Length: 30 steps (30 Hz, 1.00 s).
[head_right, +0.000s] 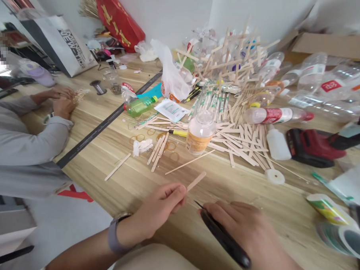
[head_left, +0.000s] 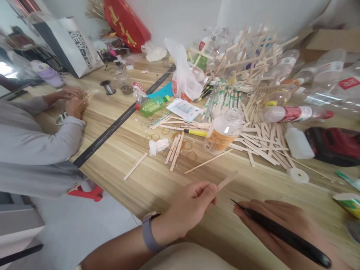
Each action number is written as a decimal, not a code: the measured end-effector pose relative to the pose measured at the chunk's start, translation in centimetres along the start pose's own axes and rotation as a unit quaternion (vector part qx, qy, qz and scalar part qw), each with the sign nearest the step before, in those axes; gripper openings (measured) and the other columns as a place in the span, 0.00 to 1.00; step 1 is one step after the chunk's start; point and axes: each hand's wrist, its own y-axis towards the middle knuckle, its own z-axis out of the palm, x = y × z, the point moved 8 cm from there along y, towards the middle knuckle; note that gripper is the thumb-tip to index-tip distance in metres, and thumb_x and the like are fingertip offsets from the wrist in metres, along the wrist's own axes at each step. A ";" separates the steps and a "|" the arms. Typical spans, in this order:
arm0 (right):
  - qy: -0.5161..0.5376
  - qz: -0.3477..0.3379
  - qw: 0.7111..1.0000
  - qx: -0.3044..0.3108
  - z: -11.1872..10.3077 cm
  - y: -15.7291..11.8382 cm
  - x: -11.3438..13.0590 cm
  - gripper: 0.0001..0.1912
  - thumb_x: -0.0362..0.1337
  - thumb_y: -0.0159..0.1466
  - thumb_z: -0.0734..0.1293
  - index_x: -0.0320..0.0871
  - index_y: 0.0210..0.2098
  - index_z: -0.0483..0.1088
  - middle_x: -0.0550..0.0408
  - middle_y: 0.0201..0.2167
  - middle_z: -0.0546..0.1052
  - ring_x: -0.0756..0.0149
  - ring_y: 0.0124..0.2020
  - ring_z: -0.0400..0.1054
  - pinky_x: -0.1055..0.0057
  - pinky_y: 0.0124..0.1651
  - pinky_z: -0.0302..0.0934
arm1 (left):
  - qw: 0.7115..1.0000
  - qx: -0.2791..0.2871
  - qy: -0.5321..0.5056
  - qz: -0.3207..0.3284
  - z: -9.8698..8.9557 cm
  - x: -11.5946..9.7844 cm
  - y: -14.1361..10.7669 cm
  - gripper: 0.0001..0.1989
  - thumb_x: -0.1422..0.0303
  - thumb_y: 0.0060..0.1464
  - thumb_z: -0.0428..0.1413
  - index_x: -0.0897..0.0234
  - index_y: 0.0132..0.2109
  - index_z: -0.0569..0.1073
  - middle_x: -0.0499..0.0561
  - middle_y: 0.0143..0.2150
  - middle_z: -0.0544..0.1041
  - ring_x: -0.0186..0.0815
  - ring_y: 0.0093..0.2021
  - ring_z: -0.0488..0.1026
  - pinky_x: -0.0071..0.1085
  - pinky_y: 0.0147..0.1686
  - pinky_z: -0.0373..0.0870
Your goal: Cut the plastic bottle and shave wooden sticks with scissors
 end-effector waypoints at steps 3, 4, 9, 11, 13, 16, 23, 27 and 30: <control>0.000 0.025 0.999 -0.024 0.3 0.6 0.2 0.15 0.36 0.71 0.57 0.43 0.35 0.73 0.54 0.26 0.79 0.70 0.21 0.72 0.75 0.23 0.61 | 0.995 -0.029 0.095 0.025 -0.3 -0.4 -0.4 0.16 0.59 0.65 0.44 0.63 0.37 0.69 0.41 0.22 0.58 0.29 0.24 0.57 0.28 0.26 0.53; -0.006 0.031 0.999 -0.030 0.5 0.7 0.3 0.16 0.37 0.72 0.57 0.42 0.35 0.73 0.52 0.27 0.79 0.68 0.22 0.73 0.74 0.23 0.62 | 0.991 -0.035 0.120 0.040 -0.3 -0.7 -0.6 0.14 0.60 0.65 0.45 0.63 0.38 0.70 0.41 0.23 0.61 0.30 0.25 0.59 0.28 0.27 0.54; -0.012 0.091 0.996 -0.006 1.4 1.0 -0.6 0.19 0.43 0.71 0.58 0.42 0.33 0.75 0.52 0.20 0.75 0.65 0.19 0.71 0.73 0.21 0.60 | 0.972 -0.051 0.212 0.089 -0.2 -1.7 -1.4 0.14 0.63 0.66 0.44 0.63 0.38 0.70 0.45 0.28 0.70 0.31 0.28 0.66 0.29 0.29 0.56; -0.017 0.100 0.995 0.007 1.6 0.9 -0.8 0.20 0.44 0.71 0.57 0.42 0.32 0.75 0.53 0.17 0.73 0.64 0.18 0.70 0.72 0.20 0.59 | 0.966 -0.056 0.235 0.094 -0.2 -1.8 -1.5 0.13 0.64 0.66 0.43 0.63 0.40 0.70 0.47 0.31 0.73 0.33 0.30 0.68 0.29 0.30 0.57; -0.036 0.094 0.995 0.026 1.9 0.7 -0.9 0.20 0.44 0.71 0.56 0.42 0.33 0.75 0.53 0.16 0.73 0.63 0.17 0.70 0.71 0.20 0.58 | 0.960 -0.058 0.256 0.099 -0.1 -1.9 -1.6 0.13 0.64 0.66 0.43 0.63 0.40 0.70 0.49 0.33 0.75 0.34 0.32 0.70 0.30 0.31 0.59; -0.076 0.070 0.993 0.049 2.2 0.4 -0.8 0.19 0.42 0.72 0.55 0.43 0.36 0.75 0.53 0.18 0.75 0.63 0.18 0.70 0.70 0.19 0.57 | 0.949 -0.058 0.290 0.111 0.1 -2.2 -1.7 0.15 0.64 0.67 0.42 0.63 0.38 0.69 0.50 0.33 0.75 0.35 0.32 0.71 0.30 0.32 0.60; -0.211 -0.075 0.974 0.040 1.7 -0.2 0.5 0.17 0.27 0.68 0.53 0.39 0.46 0.71 0.58 0.19 0.73 0.69 0.15 0.65 0.70 0.19 0.55 | 0.896 -0.029 0.415 0.153 1.2 -2.7 -2.0 0.13 0.68 0.66 0.42 0.64 0.38 0.70 0.53 0.34 0.76 0.38 0.34 0.72 0.32 0.34 0.64; -0.168 -0.063 0.982 0.063 1.5 -0.5 0.2 0.17 0.28 0.68 0.53 0.38 0.46 0.71 0.55 0.26 0.78 0.67 0.20 0.71 0.71 0.23 0.61 | 0.820 -0.023 0.518 0.243 2.5 -3.1 -2.4 0.10 0.72 0.64 0.44 0.66 0.40 0.69 0.53 0.32 0.75 0.39 0.32 0.72 0.33 0.31 0.65; -0.017 0.086 0.994 0.069 1.3 -0.3 -0.7 0.17 0.38 0.71 0.55 0.43 0.39 0.73 0.57 0.23 0.78 0.68 0.19 0.71 0.74 0.21 0.62 | 0.736 -0.025 0.587 0.335 3.8 -3.5 -3.0 0.09 0.77 0.61 0.43 0.69 0.37 0.68 0.51 0.26 0.71 0.36 0.25 0.67 0.33 0.24 0.61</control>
